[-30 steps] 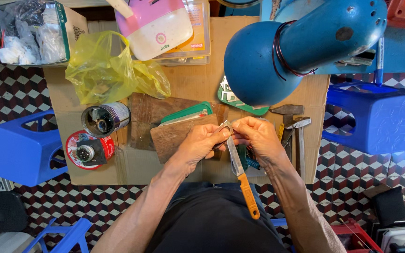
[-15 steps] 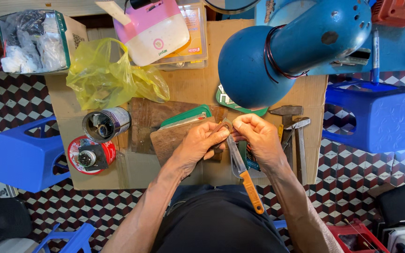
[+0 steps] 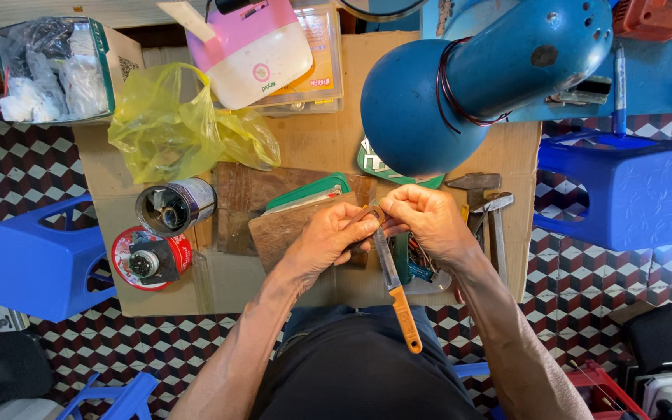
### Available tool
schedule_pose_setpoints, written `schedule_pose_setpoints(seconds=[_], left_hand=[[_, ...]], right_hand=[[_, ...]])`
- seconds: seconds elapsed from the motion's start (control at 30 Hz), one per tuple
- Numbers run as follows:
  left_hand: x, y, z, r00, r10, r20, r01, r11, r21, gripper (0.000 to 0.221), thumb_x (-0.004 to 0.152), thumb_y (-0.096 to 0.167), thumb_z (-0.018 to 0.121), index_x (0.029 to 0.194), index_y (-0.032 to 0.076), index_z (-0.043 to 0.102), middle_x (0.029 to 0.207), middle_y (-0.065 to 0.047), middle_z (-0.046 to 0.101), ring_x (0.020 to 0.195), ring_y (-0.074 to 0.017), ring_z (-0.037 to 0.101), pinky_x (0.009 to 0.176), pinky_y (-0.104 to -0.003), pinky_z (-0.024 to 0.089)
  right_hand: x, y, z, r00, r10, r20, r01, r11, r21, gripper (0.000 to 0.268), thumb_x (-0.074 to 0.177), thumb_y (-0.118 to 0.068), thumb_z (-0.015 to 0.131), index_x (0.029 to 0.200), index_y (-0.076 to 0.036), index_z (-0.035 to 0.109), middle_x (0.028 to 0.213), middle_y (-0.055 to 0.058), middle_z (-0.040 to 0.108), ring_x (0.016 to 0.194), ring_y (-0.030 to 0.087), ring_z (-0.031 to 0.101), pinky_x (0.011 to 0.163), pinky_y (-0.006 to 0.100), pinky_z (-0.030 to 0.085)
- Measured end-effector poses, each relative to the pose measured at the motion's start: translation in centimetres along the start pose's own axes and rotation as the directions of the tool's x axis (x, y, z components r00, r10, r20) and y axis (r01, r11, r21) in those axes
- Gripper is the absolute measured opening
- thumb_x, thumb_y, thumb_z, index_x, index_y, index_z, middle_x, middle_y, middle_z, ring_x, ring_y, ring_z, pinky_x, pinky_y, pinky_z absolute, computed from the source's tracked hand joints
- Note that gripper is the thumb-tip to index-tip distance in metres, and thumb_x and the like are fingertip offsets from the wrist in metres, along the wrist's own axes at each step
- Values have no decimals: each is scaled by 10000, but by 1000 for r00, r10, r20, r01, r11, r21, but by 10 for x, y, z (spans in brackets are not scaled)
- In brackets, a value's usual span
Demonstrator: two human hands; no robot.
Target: The person works at a cluttered workbench, using a utility knife to strip insulation from a small wire and then uses a screwdriver to adjust a terminal on a small electrical component. The person repeatedly inspects the wire and component while manipulating them with both hands.
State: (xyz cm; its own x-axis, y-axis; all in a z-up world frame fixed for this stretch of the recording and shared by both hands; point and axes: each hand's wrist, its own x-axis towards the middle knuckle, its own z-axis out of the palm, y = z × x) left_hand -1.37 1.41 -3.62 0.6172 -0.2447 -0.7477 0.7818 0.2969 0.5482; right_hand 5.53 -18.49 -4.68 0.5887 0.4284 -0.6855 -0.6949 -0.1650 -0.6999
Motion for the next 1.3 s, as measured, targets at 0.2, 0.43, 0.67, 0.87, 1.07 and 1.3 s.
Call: schedule_pose_setpoints(seconds=[0.2,0.43,0.67,0.87,1.07,1.3], left_hand=[[0,-3,-3,1000,-10,24,10,1000,-13,311,954,294,709,1124,45,633,781,-27,642,598,-18,497,451,-151,318],[1,-2,2,1000,15,-24,-17,996,-83,325,952,284,692,1128,21,618,850,-1,663,709,-17,597,471,-157,363],[-1,-1,7,999,25,-40,-29,995,-99,336,951,271,695,1153,21,596,808,-35,648,689,-43,580,470,-160,363],[-4,2,10,998,18,-53,-22,996,-83,329,950,275,693,1133,18,597,814,-24,651,690,-33,579,474,-158,365],[-3,2,10,999,14,-31,-17,996,-92,307,948,266,696,1123,32,598,801,-27,647,673,-33,561,464,-158,349],[-2,1,9,999,12,-33,-15,995,-94,302,952,257,700,1114,21,602,812,-32,654,675,-35,561,456,-160,352]], right_hand=[[-3,-3,1,1000,-30,-1,30,999,-25,212,993,-165,632,1024,36,691,908,79,701,802,152,724,753,297,632],[-15,-6,14,988,-63,-143,57,997,-47,265,1002,-174,611,1158,25,693,967,91,734,873,134,724,810,271,612],[-27,-5,22,961,-144,-234,82,964,-254,305,971,-151,638,1235,-29,728,1019,77,763,876,105,717,763,226,571],[-31,-3,26,955,-151,-257,88,967,-239,300,972,-156,647,1234,-41,738,976,59,770,851,82,710,731,199,560],[-32,-5,23,960,-100,-260,38,972,-234,298,978,-175,645,1233,-65,753,895,49,761,723,52,647,590,185,479],[-30,-4,24,959,-171,-228,107,958,-268,287,975,-173,651,1221,-62,747,917,30,762,787,30,678,638,165,513]])
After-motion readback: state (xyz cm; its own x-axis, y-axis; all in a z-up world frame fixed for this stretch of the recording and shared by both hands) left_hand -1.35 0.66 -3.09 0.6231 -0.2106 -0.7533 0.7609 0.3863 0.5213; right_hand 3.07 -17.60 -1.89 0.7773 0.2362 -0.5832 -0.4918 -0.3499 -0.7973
